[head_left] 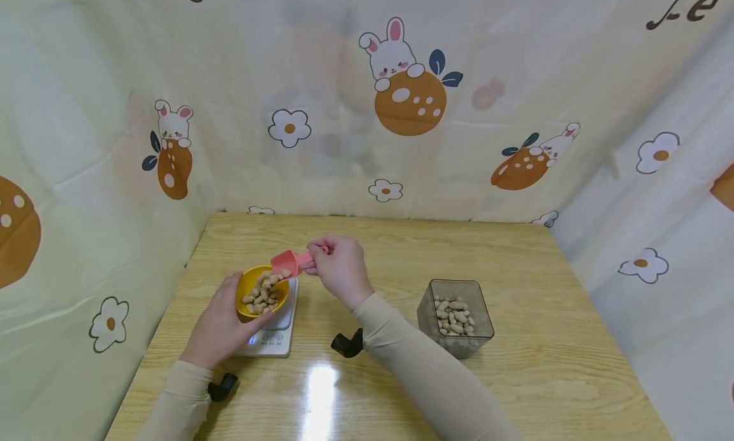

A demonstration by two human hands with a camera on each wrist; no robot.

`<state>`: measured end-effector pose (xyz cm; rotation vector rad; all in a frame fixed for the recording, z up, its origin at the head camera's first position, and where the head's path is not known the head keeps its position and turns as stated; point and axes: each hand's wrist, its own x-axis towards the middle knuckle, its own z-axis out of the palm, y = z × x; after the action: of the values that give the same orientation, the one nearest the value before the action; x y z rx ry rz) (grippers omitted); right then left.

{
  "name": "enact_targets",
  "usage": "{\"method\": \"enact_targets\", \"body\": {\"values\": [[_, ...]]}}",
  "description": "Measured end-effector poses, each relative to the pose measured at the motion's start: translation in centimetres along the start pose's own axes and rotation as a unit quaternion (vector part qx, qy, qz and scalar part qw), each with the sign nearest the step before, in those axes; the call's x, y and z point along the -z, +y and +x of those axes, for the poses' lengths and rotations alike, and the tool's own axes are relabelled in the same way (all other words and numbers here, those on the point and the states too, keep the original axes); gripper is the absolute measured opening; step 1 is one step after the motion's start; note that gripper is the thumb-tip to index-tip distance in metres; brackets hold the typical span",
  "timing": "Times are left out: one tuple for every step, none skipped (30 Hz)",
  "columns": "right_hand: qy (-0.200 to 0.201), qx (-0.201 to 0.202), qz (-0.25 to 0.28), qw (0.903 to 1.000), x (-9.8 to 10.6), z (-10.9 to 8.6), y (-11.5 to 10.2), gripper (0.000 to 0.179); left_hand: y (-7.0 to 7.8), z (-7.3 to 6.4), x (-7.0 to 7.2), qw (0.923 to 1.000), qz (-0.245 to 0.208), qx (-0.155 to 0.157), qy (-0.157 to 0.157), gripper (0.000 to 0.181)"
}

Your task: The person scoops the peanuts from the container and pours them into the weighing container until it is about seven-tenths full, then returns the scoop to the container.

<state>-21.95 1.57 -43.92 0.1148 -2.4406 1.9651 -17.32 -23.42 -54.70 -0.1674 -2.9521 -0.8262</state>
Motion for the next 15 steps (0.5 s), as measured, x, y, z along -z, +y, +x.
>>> {"method": "enact_targets", "body": {"values": [[-0.001,0.008,-0.005,1.0000,0.0,-0.1,-0.1,0.016,0.0,0.0,0.0,1.0000,-0.001,-0.002,0.001,0.118],[-0.004,0.016,-0.010,0.9998,-0.1,-0.2,-0.1,0.016,0.0,0.0,0.0,1.0000,-0.001,-0.004,0.002,0.118],[-0.008,0.025,-0.012,0.9996,-0.1,-0.3,-0.2,0.015,-0.1,0.0,0.0,1.0000,-0.002,-0.006,0.004,0.118],[-0.011,0.033,-0.014,0.9993,-0.1,-0.4,-0.3,0.015,-0.1,0.0,0.0,0.9999,-0.002,-0.009,0.005,0.118],[-0.015,0.043,-0.017,0.9988,-0.2,-0.5,-0.3,0.015,-0.1,0.0,-0.1,0.9999,-0.002,-0.010,0.006,0.118],[-0.020,0.051,-0.021,0.9983,-0.2,-0.6,-0.4,0.015,-0.1,0.0,-0.1,0.9999,-0.003,-0.012,0.008,0.118],[-0.023,0.058,-0.023,0.9978,-0.2,-0.8,-0.5,0.015,-0.1,0.0,-0.1,0.9999,-0.003,-0.014,0.009,0.118],[-0.026,0.066,-0.027,0.9971,-0.2,-0.9,-0.6,0.015,-0.2,0.0,0.0,0.9998,-0.003,-0.016,0.010,0.118],[-0.027,0.073,-0.029,0.9966,-0.1,-1.1,-0.6,0.015,-0.2,0.0,0.0,0.9998,-0.003,-0.017,0.011,0.118],[-0.028,0.080,-0.031,0.9960,-0.1,-1.2,-0.7,0.015,-0.2,0.0,0.0,0.9998,-0.003,-0.019,0.011,0.118],[-0.028,0.085,-0.034,0.9954,-0.1,-1.3,-0.7,0.015,-0.3,0.0,0.0,0.9998,-0.003,-0.018,0.012,0.118],[-0.028,0.088,-0.037,0.9950,-0.1,-1.4,-0.8,0.015,-0.3,0.0,0.0,0.9997,-0.004,-0.019,0.012,0.117],[-0.027,0.091,-0.040,0.9947,0.0,-1.4,-0.8,0.015,-0.4,0.0,0.1,0.9997,-0.005,-0.020,0.013,0.117],[-0.027,0.094,-0.041,0.9944,0.0,-1.5,-0.8,0.015,-0.4,0.0,0.1,0.9997,-0.006,-0.020,0.012,0.117],[-0.026,0.096,-0.043,0.9941,0.0,-1.5,-0.8,0.016,-0.4,0.0,0.1,0.9997,-0.006,-0.020,0.012,0.116]]}}
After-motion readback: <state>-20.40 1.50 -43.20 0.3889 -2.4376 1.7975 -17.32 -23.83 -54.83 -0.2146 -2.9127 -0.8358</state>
